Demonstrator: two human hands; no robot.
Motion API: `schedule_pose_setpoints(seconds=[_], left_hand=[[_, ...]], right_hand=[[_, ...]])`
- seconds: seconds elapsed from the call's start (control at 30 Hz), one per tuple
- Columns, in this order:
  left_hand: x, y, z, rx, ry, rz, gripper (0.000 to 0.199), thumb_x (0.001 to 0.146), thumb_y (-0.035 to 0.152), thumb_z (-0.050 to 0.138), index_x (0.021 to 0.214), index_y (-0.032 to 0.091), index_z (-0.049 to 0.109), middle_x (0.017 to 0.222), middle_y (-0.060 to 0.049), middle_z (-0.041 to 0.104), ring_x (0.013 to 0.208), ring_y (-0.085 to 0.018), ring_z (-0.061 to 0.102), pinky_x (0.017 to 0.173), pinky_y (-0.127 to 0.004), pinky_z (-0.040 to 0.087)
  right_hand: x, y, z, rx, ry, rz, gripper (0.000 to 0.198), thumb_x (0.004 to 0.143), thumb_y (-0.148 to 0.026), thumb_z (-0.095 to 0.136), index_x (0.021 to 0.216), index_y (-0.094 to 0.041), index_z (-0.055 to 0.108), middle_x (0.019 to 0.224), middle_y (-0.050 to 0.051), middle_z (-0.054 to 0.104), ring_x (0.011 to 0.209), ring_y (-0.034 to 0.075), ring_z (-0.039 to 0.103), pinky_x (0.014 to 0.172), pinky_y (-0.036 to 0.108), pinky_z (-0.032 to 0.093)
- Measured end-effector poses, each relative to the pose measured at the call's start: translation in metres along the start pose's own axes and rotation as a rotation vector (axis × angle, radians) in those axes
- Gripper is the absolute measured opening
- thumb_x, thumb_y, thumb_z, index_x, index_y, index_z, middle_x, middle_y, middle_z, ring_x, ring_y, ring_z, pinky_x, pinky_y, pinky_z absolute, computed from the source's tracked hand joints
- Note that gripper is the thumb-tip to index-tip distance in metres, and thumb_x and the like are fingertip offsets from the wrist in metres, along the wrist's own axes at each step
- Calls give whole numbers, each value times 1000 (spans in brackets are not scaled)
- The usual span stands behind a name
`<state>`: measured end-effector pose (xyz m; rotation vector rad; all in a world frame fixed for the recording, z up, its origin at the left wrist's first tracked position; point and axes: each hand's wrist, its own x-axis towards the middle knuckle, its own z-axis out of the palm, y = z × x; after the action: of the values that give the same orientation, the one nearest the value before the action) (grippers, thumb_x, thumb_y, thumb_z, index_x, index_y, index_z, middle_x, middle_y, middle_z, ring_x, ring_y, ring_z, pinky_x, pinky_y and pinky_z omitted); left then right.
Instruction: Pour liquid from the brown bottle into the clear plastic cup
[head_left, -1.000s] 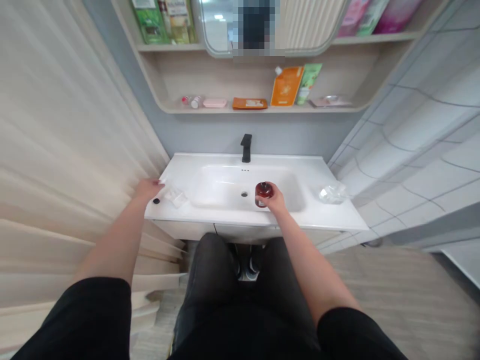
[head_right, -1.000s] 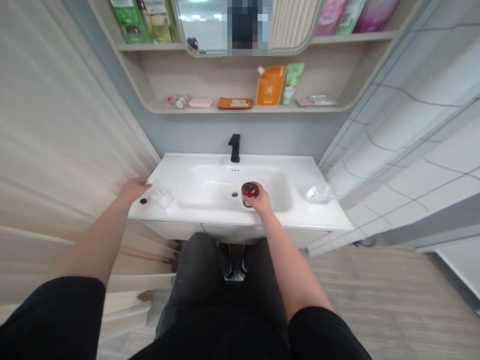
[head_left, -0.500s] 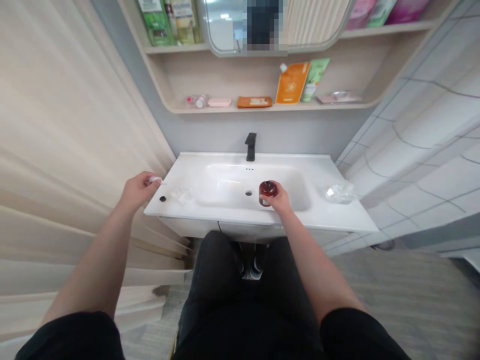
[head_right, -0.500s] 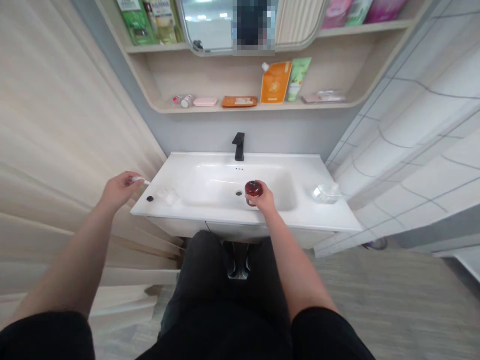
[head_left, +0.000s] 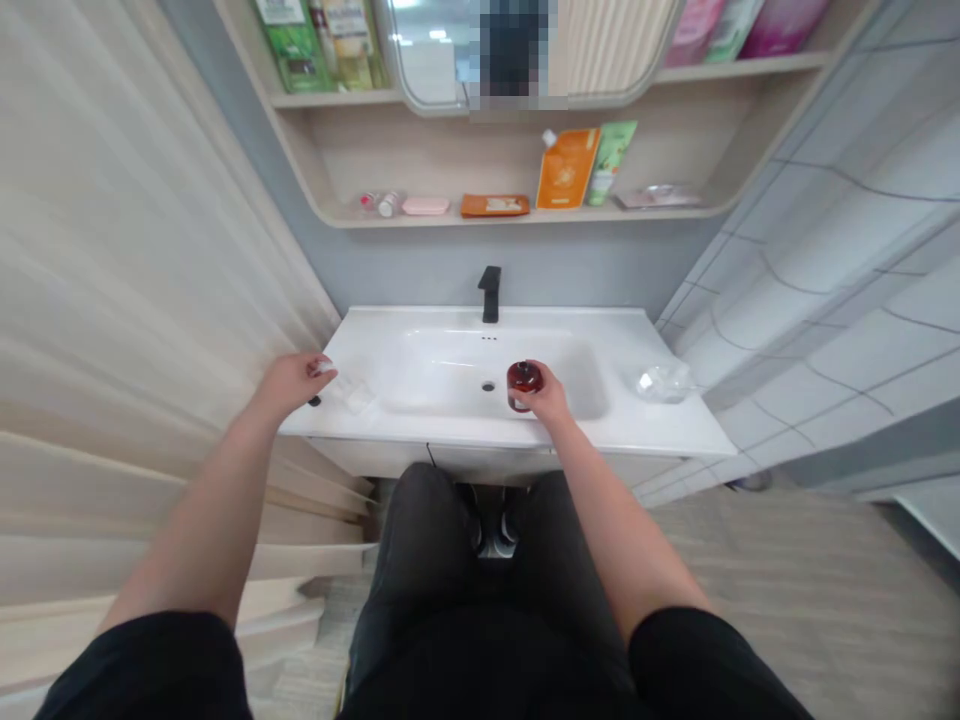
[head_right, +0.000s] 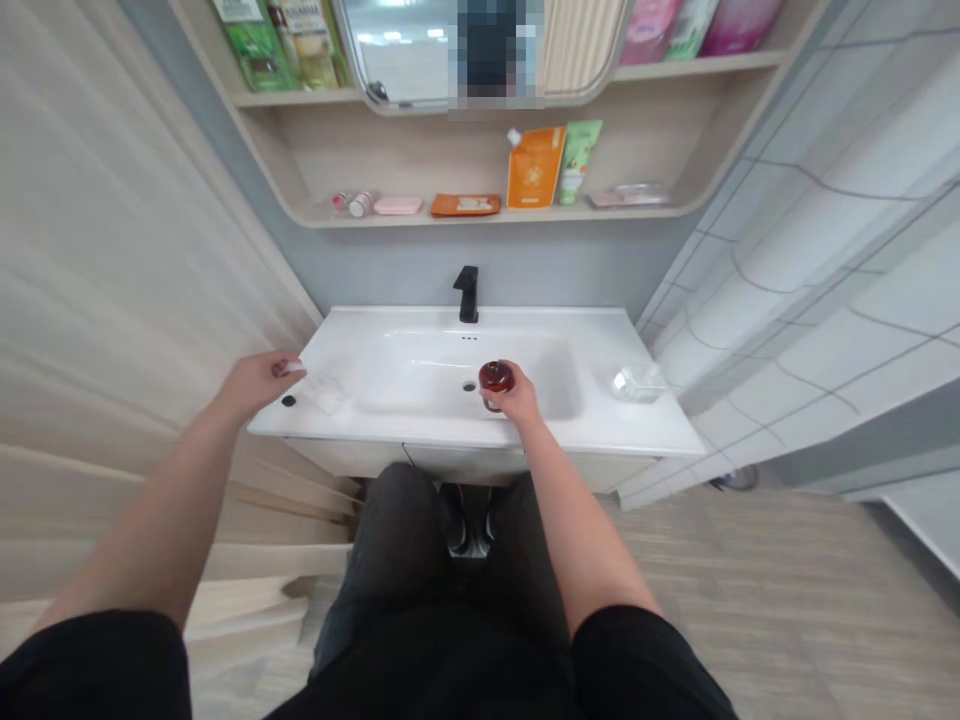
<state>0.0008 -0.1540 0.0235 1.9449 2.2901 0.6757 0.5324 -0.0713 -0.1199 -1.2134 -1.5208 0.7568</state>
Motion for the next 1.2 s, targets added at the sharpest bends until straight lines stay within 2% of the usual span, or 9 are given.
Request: schedule_pose_setpoints(seconds=[0.17,0.3,0.4,0.47,0.57,0.7,0.87,1.03,1.2], left_hand=[[7,-8,28,-46,-39,35,31,76,51,83,92,24,80,89,-7,77,83,-30,74,86,-40,60],[5,-17,50,-202,-12,-55,32,76,52,85,90,24,76,100,-9,81,89,-31,76,91,-42,61],[-4,-20,69,-294,24,-76,30,82,50,79,97,24,76,102,-8,82,102,-32,76,101,-44,59],[-12,-18,84,-405,103,-74,32,88,48,71,109,23,74,111,-9,82,113,-30,75,108,-44,57],[-23,-11,106,-590,235,-103,41,91,42,70,126,23,61,124,-13,80,127,-27,73,114,-44,55],[-26,-8,125,-724,257,-170,45,90,38,75,126,24,51,127,-15,79,124,-25,76,111,-45,57],[-26,-22,135,-828,313,-112,47,87,53,79,118,22,62,126,-16,80,121,-29,77,112,-48,57],[-31,-31,130,-816,262,-37,53,88,65,77,118,21,75,126,-13,81,125,-32,73,120,-51,51],[-30,-23,123,-815,264,-67,53,86,66,79,114,21,72,118,-13,81,119,-32,73,112,-50,56]], right_hand=[[0,-2,0,4,2,16,85,59,-52,96,135,-25,69,127,10,80,116,36,77,111,55,60],[0,-3,-1,11,-3,10,84,59,-51,96,134,-24,70,126,11,81,116,36,76,110,54,61],[0,-5,-1,18,-7,12,83,60,-51,96,135,-24,70,126,11,81,116,36,76,111,54,60],[0,-4,0,16,-5,14,83,60,-51,96,134,-25,70,127,11,80,116,36,76,112,54,60],[0,-2,0,1,-5,14,84,59,-50,97,135,-25,70,126,11,81,116,36,77,111,54,60],[1,3,0,3,-18,5,85,61,-51,96,137,-25,69,128,10,80,118,35,76,112,54,60],[1,5,1,-11,-13,-1,85,62,-52,96,137,-24,69,130,11,79,119,35,76,112,53,59],[1,7,1,11,-14,0,85,61,-51,97,137,-24,69,127,10,80,116,35,77,112,53,59],[2,11,2,15,-12,-7,84,62,-51,97,138,-25,69,128,10,80,117,35,77,112,54,60]])
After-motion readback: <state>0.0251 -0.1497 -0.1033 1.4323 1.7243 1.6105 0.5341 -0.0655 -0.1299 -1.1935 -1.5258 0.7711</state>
